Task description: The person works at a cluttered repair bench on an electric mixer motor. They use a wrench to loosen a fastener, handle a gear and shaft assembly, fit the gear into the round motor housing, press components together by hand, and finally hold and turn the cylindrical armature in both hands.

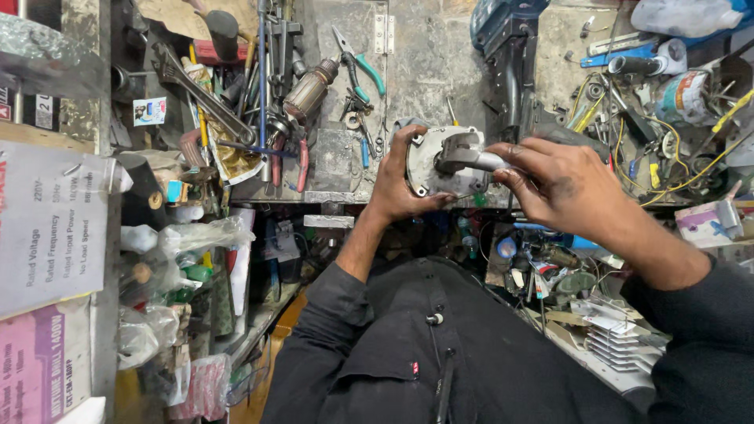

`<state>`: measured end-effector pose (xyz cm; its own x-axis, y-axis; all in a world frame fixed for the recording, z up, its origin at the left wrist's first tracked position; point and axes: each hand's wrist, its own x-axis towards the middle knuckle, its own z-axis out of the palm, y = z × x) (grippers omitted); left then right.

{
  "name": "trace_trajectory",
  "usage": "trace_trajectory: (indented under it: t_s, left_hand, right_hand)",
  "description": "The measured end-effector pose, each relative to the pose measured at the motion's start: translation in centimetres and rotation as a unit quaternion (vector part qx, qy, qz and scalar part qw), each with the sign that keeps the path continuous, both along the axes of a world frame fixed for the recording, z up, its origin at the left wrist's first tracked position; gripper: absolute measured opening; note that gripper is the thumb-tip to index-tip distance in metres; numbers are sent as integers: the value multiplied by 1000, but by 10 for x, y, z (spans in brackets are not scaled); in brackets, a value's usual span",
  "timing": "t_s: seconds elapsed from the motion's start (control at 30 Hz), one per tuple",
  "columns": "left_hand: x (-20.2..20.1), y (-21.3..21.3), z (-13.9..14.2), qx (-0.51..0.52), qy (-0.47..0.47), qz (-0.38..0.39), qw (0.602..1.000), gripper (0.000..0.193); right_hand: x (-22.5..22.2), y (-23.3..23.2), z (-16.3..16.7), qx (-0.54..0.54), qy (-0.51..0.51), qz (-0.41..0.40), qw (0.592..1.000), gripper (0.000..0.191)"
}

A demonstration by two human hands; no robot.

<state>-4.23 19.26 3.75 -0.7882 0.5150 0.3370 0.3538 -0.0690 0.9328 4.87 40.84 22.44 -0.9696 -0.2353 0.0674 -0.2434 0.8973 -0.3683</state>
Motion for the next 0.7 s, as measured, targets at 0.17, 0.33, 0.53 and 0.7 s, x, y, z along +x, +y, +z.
trace_trajectory:
  t_s: [0.17, 0.33, 0.53, 0.7]
  left_hand:
    - [-3, -1, -4, 0, 51, 8, 999, 105]
    - [-2, 1, -9, 3, 46, -3, 999, 106]
    - [-2, 2, -14, 2, 50, 1, 999, 108]
    - [1, 4, -13, -14, 61, 0, 998, 109]
  right_hand:
    - [20, 19, 0, -99, 67, -30, 992, 26]
    - [20, 27, -9, -30, -2, -71, 997, 31]
    - [27, 22, -14, -40, 6, -79, 996, 30]
    - [16, 22, -15, -74, 103, -11, 992, 25]
